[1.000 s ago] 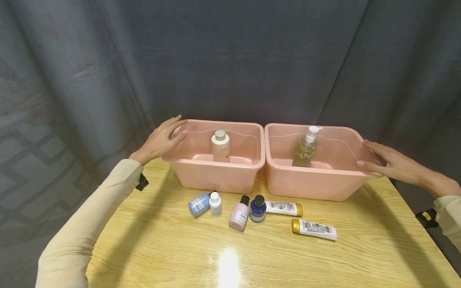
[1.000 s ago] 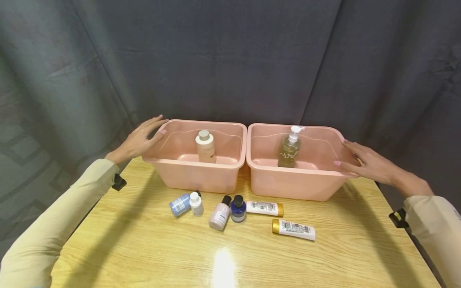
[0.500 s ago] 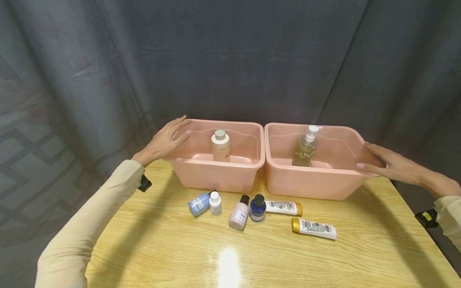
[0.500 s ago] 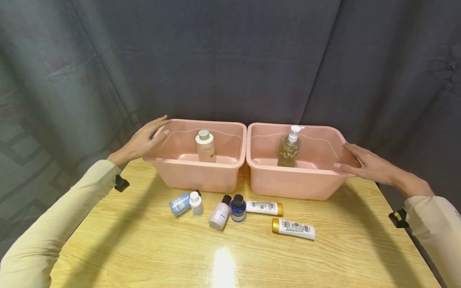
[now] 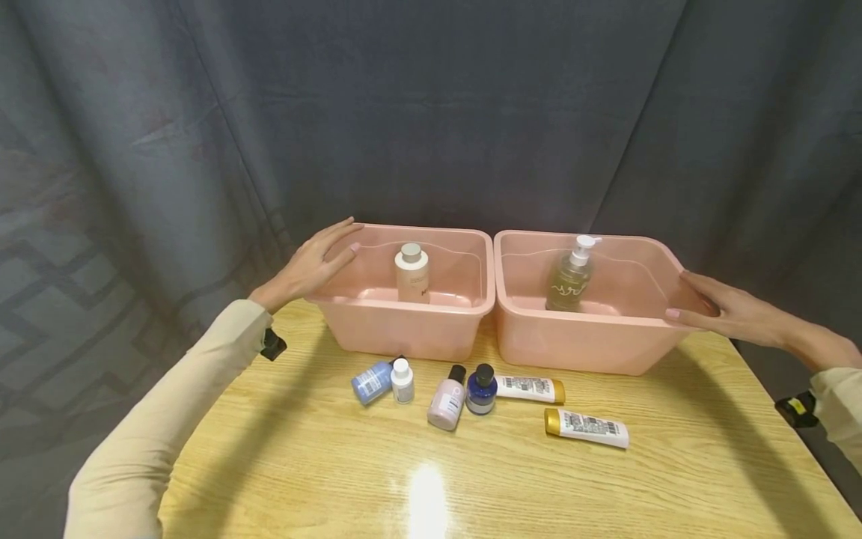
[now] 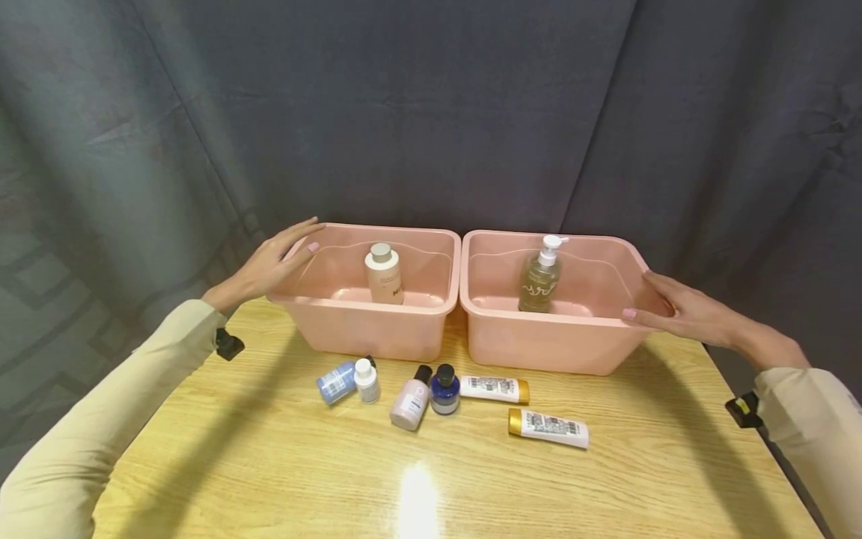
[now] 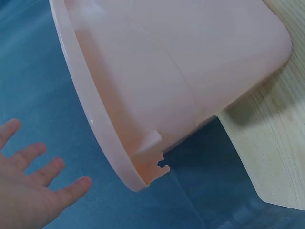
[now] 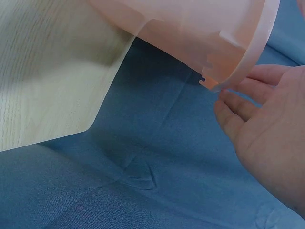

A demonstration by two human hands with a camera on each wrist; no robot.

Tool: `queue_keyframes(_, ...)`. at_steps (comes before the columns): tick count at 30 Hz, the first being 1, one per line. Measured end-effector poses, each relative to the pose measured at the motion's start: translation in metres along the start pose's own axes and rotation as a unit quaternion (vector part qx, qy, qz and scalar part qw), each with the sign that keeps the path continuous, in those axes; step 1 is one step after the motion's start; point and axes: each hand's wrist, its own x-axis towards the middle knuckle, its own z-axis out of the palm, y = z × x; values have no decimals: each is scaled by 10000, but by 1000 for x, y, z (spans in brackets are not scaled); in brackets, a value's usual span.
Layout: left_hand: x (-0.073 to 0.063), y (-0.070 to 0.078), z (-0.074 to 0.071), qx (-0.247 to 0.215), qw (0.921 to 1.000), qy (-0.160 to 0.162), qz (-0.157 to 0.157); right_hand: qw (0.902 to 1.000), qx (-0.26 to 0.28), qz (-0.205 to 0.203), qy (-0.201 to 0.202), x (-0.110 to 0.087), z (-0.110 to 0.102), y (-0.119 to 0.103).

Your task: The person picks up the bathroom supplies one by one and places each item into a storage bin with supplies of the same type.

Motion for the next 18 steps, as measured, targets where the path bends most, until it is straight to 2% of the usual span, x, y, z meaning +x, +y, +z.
queue_keyframes(6,-1,4,0,-177,9998,-34,41,10000,-10,43,-34,0,0,0)
queue_keyframes(18,-2,10,3,-238,9996,-109,130,9998,-121,108,-130,1,1,-3)
